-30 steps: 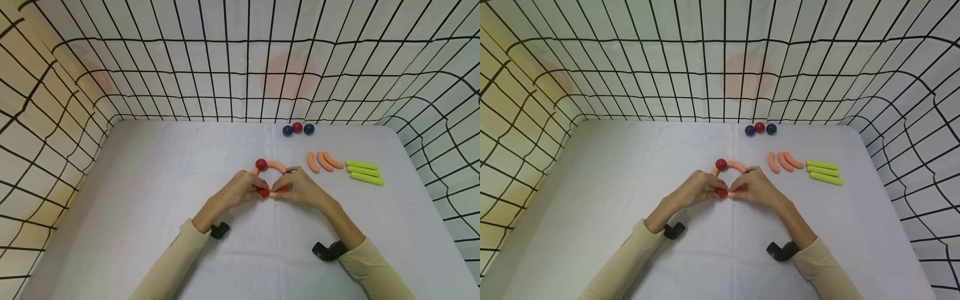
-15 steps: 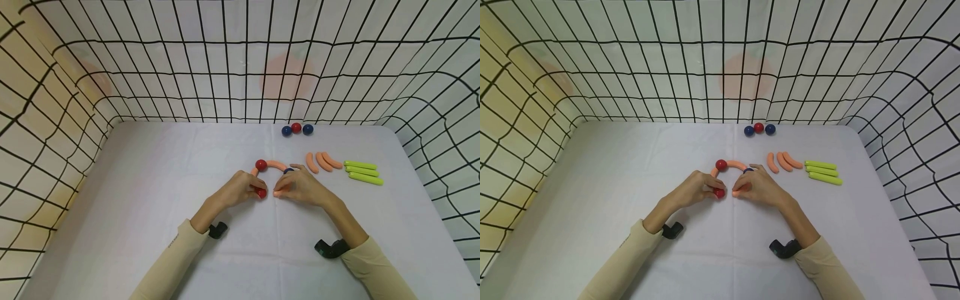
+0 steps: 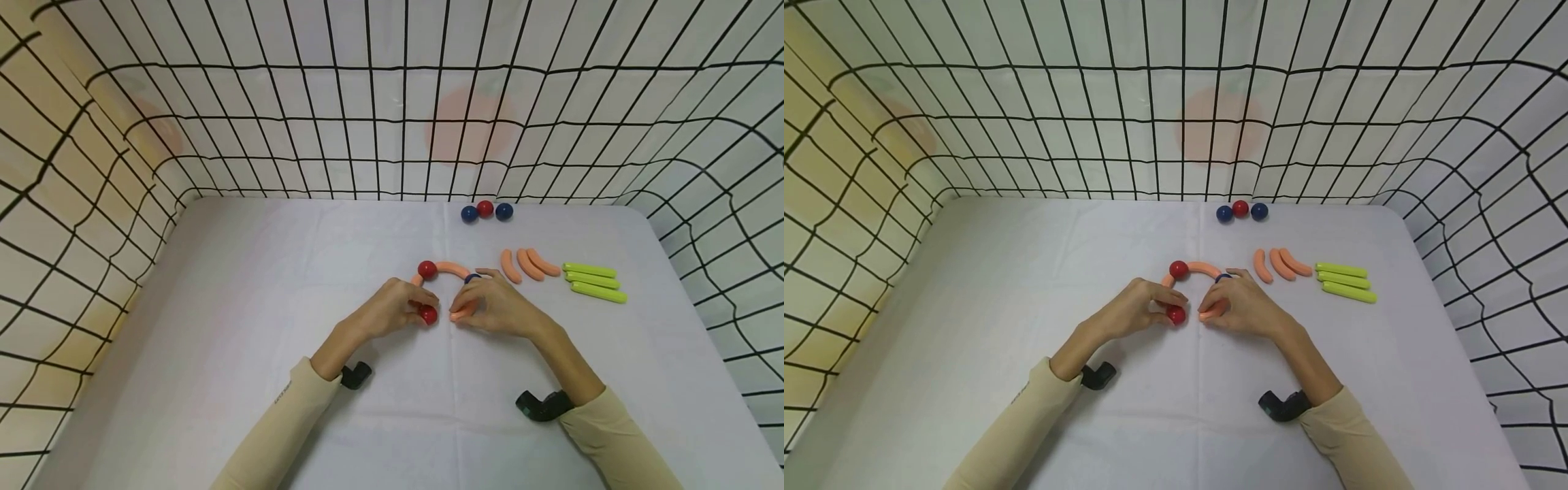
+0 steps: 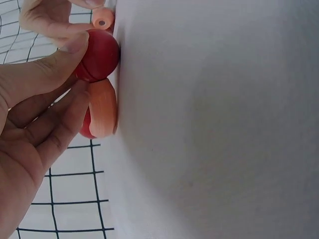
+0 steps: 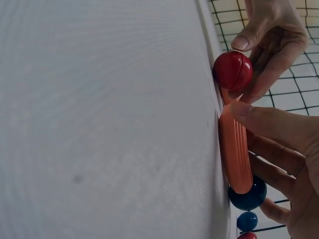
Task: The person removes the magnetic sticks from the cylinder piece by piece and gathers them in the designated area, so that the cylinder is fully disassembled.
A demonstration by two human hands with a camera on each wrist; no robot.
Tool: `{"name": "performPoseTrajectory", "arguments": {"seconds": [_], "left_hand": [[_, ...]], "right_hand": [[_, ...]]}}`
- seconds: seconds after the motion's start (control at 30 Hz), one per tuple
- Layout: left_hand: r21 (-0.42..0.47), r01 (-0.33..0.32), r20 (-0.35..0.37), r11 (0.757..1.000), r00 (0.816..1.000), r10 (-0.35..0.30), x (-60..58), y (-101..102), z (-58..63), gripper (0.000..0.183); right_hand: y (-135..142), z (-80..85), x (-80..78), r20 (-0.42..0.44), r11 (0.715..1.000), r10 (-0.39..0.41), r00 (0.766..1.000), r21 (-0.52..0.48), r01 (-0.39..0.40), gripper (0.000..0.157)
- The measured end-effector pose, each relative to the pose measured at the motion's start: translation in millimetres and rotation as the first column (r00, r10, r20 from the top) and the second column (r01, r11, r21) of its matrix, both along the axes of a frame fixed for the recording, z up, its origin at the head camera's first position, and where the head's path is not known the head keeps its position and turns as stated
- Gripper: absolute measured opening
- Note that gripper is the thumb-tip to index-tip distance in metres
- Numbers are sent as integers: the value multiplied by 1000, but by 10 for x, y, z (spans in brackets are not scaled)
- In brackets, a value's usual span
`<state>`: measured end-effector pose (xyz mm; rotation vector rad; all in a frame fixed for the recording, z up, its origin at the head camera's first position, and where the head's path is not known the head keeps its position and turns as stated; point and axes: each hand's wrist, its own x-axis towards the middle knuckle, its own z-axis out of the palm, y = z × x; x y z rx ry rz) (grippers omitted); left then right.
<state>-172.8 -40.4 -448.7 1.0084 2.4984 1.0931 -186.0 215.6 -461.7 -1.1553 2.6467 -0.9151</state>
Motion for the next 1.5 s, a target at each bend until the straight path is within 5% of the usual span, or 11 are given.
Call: {"name": "performPoseTrajectory", "arguments": {"seconds": [0.47, 0.83, 1.2, 1.5], "left_hand": [[-16, -51, -112, 999, 993, 49, -96, -164, 26, 28], [-32, -46, -170, 998, 985, 40, -181, -244, -66, 24], [-23, 3, -55, 1000, 998, -4, -284, -242, -74, 16], [-67, 52, -56, 996, 997, -55, -372, -171, -92, 12]], "right_hand": [[-14, 16, 10, -31, 999, -30, 999, 20, 30, 12], [-301, 23, 115, 14, 987, -65, 998, -150, 66, 29], [-386, 6, 137, 97, 983, -35, 995, -179, 52, 27], [-395, 7, 142, 127, 983, -57, 990, -165, 77, 28]]}}
